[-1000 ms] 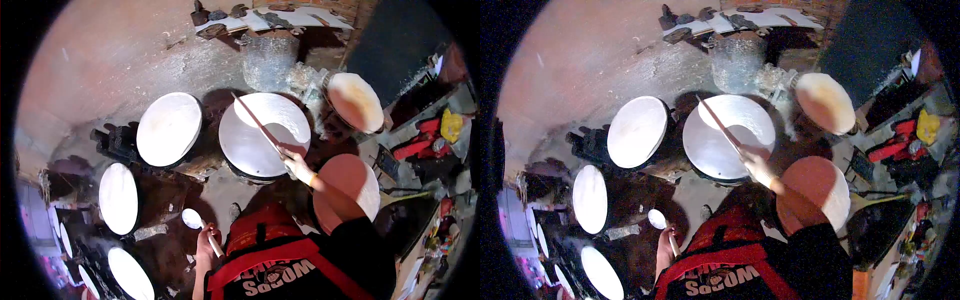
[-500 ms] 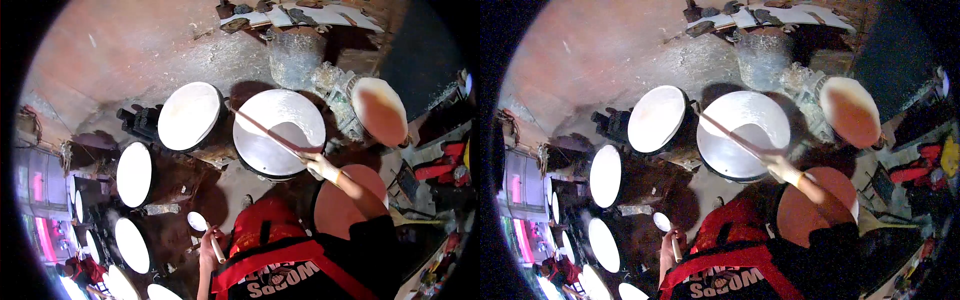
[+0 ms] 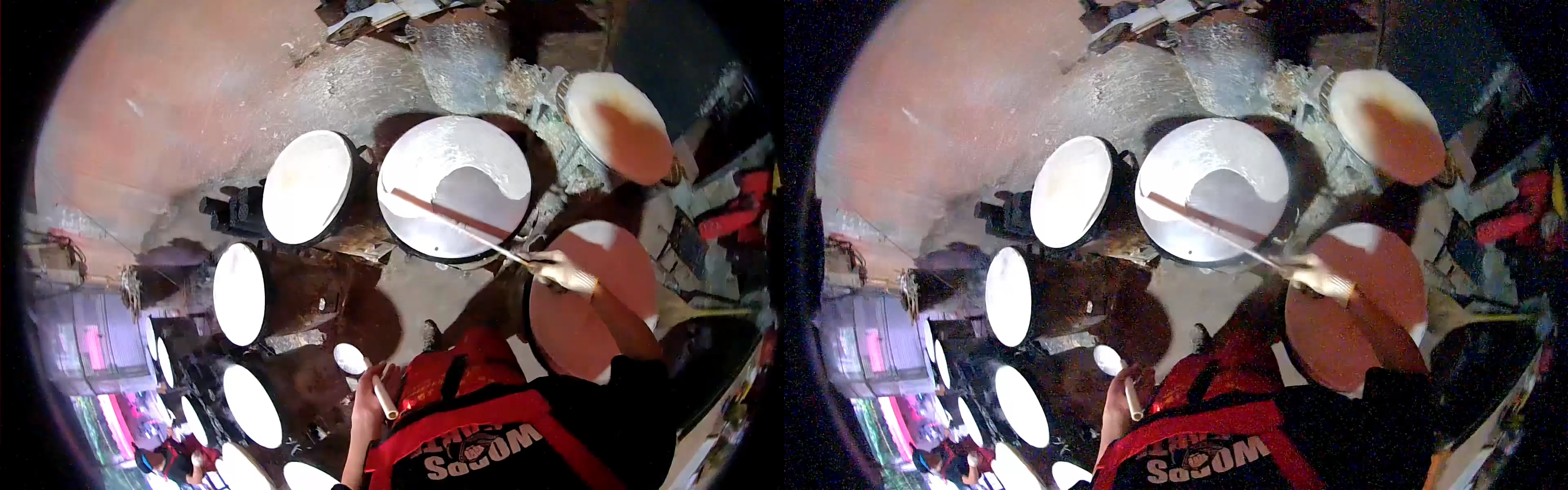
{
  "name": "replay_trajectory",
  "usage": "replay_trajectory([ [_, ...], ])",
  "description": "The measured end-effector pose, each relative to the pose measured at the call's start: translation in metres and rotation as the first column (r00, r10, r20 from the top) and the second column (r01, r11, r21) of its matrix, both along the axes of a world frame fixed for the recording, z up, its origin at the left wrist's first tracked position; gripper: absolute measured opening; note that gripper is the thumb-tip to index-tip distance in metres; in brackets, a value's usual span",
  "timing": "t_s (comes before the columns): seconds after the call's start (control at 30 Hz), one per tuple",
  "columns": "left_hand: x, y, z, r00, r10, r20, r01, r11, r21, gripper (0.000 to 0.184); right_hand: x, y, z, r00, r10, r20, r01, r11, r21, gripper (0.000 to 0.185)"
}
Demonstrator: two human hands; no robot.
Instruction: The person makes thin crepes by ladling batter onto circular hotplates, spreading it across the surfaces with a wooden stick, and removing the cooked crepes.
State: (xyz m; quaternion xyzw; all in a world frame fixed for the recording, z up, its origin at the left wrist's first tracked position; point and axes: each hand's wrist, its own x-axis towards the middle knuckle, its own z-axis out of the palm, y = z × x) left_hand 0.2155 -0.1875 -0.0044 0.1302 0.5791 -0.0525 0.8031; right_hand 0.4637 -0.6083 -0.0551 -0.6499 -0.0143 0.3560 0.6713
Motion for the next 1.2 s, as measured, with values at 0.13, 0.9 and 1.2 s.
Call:
replay_trajectory([
  [0.13, 0.049, 0.019, 0.019, 0.964, -0.266, -0.013, 0.267, 0.961, 0.071, 0.019, -0.010, 0.049, 0.003, 0.855, -0.519, 0.022, 0.519, 0.855, 0.002, 0.038],
  [0.9, -0.053, 0.255, -0.033, 0.877, -0.450, 0.171, 0.420, 0.889, 0.184, 0.028, 0.110, 0.508, -0.026, 0.182, -0.790, 0.585, 0.930, 0.331, 0.158, 0.032],
  [1.2, -0.094, 0.266, -0.025, 0.754, -0.647, 0.116, 0.545, 0.714, 0.439, 0.039, 0.032, 0.524, -0.098, 0.262, -0.910, 0.321, 0.949, 0.303, 0.085, 0.023],
])
